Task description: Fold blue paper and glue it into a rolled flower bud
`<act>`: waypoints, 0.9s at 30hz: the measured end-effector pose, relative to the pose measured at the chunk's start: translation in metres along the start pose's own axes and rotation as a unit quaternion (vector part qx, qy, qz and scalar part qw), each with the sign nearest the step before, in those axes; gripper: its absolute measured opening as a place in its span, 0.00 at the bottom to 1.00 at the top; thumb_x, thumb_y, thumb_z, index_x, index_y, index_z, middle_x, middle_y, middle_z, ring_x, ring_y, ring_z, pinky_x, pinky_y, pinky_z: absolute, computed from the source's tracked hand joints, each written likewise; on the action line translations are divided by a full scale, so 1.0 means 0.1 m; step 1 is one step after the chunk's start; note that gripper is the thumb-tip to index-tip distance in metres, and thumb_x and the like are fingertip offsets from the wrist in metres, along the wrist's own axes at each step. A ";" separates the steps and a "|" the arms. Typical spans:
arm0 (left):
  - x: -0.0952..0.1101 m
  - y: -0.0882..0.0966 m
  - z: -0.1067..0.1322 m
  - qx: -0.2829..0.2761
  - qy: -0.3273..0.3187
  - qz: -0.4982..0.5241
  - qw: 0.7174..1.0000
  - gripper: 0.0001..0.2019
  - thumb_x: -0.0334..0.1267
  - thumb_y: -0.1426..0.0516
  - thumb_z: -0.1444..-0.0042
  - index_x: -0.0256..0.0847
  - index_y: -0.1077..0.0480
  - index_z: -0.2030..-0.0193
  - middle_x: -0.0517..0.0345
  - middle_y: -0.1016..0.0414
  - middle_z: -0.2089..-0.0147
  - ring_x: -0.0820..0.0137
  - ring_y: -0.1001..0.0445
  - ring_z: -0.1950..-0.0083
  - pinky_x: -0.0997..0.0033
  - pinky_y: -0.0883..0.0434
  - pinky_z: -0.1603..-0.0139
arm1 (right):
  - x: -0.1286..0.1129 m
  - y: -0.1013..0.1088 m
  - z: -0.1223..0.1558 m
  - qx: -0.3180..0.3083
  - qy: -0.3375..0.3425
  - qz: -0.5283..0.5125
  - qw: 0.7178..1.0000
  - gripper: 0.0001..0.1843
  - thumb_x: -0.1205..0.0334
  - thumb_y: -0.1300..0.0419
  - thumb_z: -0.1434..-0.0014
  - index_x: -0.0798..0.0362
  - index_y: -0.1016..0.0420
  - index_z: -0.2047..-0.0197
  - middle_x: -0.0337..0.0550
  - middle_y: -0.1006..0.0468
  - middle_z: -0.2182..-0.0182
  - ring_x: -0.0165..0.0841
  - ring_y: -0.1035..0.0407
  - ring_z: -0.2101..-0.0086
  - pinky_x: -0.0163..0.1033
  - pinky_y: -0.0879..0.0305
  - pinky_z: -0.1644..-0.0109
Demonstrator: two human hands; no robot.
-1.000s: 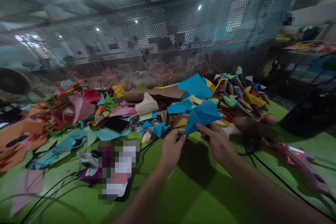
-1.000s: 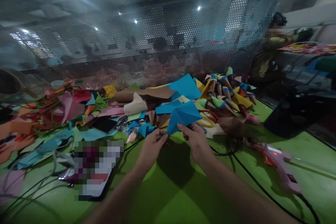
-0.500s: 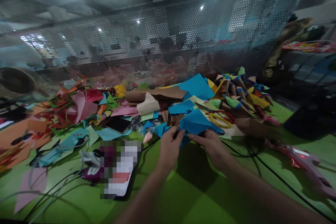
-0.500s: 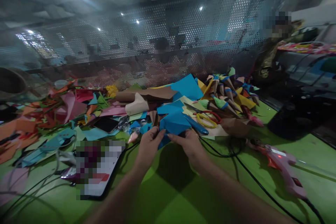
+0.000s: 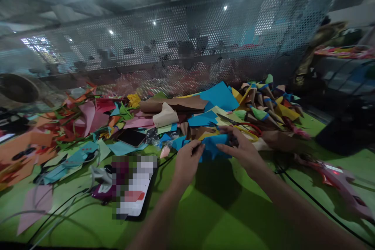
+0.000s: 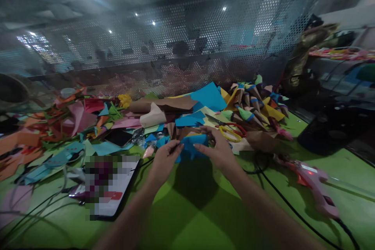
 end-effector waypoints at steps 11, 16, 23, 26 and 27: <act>0.13 -0.07 0.06 -0.075 -0.114 -0.181 0.974 0.11 0.35 0.47 0.35 0.42 0.24 0.66 0.57 0.21 0.65 0.66 0.28 0.62 0.70 0.38 0.63 | -0.12 -0.01 0.03 -0.049 0.112 0.154 0.980 0.10 0.52 0.36 0.45 0.48 0.22 0.71 0.41 0.20 0.71 0.40 0.29 0.64 0.44 0.37 0.57; 0.11 -0.08 0.05 -0.076 -0.118 -0.173 0.975 0.12 0.35 0.48 0.36 0.42 0.24 0.67 0.56 0.22 0.67 0.64 0.28 0.63 0.69 0.39 0.64 | -0.11 -0.02 0.03 -0.055 0.081 0.119 0.988 0.08 0.52 0.34 0.49 0.47 0.21 0.71 0.40 0.20 0.71 0.40 0.29 0.65 0.44 0.37 0.59; 0.06 0.02 0.01 -0.074 -0.077 -0.101 0.989 0.14 0.42 0.48 0.36 0.43 0.27 0.70 0.56 0.24 0.69 0.64 0.29 0.65 0.70 0.39 0.65 | -0.06 0.05 -0.01 -0.015 0.015 0.050 0.999 0.10 0.51 0.34 0.50 0.48 0.21 0.72 0.40 0.22 0.73 0.39 0.31 0.67 0.43 0.38 0.61; 0.04 0.10 -0.01 -0.079 -0.054 -0.090 0.991 0.16 0.44 0.50 0.35 0.42 0.28 0.71 0.58 0.27 0.71 0.66 0.31 0.67 0.70 0.40 0.66 | -0.02 0.08 -0.03 0.003 -0.011 0.005 1.000 0.12 0.50 0.33 0.51 0.50 0.22 0.71 0.39 0.24 0.73 0.36 0.33 0.69 0.41 0.39 0.63; 0.04 0.11 -0.02 -0.085 -0.046 -0.086 0.992 0.17 0.44 0.50 0.35 0.41 0.29 0.70 0.58 0.27 0.71 0.66 0.31 0.68 0.70 0.40 0.67 | -0.01 0.09 -0.04 0.004 -0.014 0.002 1.000 0.13 0.49 0.32 0.52 0.50 0.22 0.71 0.39 0.24 0.74 0.36 0.33 0.69 0.41 0.39 0.63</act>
Point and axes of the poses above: each hand's wrist, its own z-axis away from the middle knuckle, its own y-axis out of the back of the hand, x = y × z, the point moved 3 cm from there along -z, towards the middle knuckle
